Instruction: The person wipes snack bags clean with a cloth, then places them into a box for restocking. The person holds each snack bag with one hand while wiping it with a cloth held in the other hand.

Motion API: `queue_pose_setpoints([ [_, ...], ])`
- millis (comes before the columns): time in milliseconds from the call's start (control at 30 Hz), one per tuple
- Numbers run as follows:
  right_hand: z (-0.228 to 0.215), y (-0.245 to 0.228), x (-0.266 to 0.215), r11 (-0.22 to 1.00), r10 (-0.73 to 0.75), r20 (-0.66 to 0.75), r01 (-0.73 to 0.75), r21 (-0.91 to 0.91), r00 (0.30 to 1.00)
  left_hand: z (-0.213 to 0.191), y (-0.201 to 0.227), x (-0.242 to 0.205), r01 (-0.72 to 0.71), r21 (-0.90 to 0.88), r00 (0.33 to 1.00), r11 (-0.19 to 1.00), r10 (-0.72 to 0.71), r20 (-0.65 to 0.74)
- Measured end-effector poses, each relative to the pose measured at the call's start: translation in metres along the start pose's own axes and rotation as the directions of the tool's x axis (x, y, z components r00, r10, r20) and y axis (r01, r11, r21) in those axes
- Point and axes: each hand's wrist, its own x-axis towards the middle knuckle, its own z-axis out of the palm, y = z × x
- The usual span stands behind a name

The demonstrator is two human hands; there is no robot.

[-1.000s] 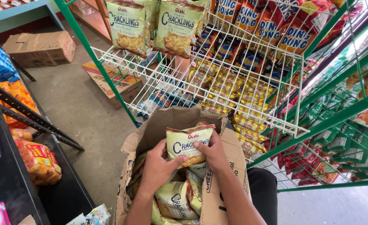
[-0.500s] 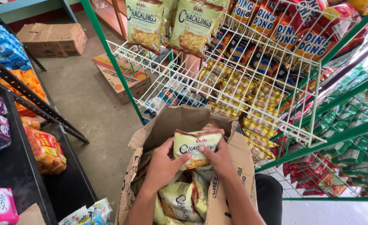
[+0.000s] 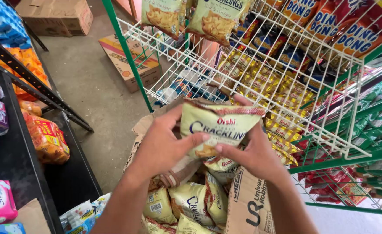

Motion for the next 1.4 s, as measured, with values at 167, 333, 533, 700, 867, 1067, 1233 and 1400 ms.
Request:
queue_pose_setpoints([
  [167,-0.016,-0.023,0.037,0.993,-0.105,0.008,0.105,0.053,0.994,-0.025,0.011,0.042,-0.122,-0.041,0.985,0.992,0.126,0.121],
  [333,-0.028,-0.044,0.087,0.991,-0.130,-0.117,0.126,-0.037,0.985,-0.041,0.033,0.103,-0.191,-0.297,0.960,0.935,0.242,0.144],
  [533,-0.046,-0.039,0.156,0.960,-0.259,-0.193,0.275,0.061,0.946,-0.045,0.034,0.181,-0.392,-0.018,0.920,0.920,0.392,-0.025],
  [700,-0.069,0.000,0.204,0.997,-0.077,-0.312,0.071,-0.031,0.947,-0.044,0.004,0.226,-0.364,0.345,0.738,0.865,0.494,-0.460],
  [867,-0.072,0.023,0.229,0.999,-0.010,-0.313,-0.004,-0.043,0.950,-0.041,-0.021,0.239,-0.273,0.469,0.870,0.840,0.423,-0.251],
  [1067,-0.074,0.035,0.254,0.980,0.016,-0.289,-0.073,-0.187,0.957,-0.025,-0.017,0.249,-0.069,0.812,0.938,0.580,0.314,-0.144],
  [1233,-0.069,0.030,0.263,0.893,0.094,-0.265,-0.199,-0.404,0.960,-0.024,-0.015,0.263,0.037,0.856,0.958,0.515,0.225,-0.177],
  [1400,-0.069,0.046,0.266,0.911,0.095,-0.287,-0.200,-0.362,0.953,-0.024,-0.013,0.273,0.088,0.864,0.972,0.496,0.145,-0.183],
])
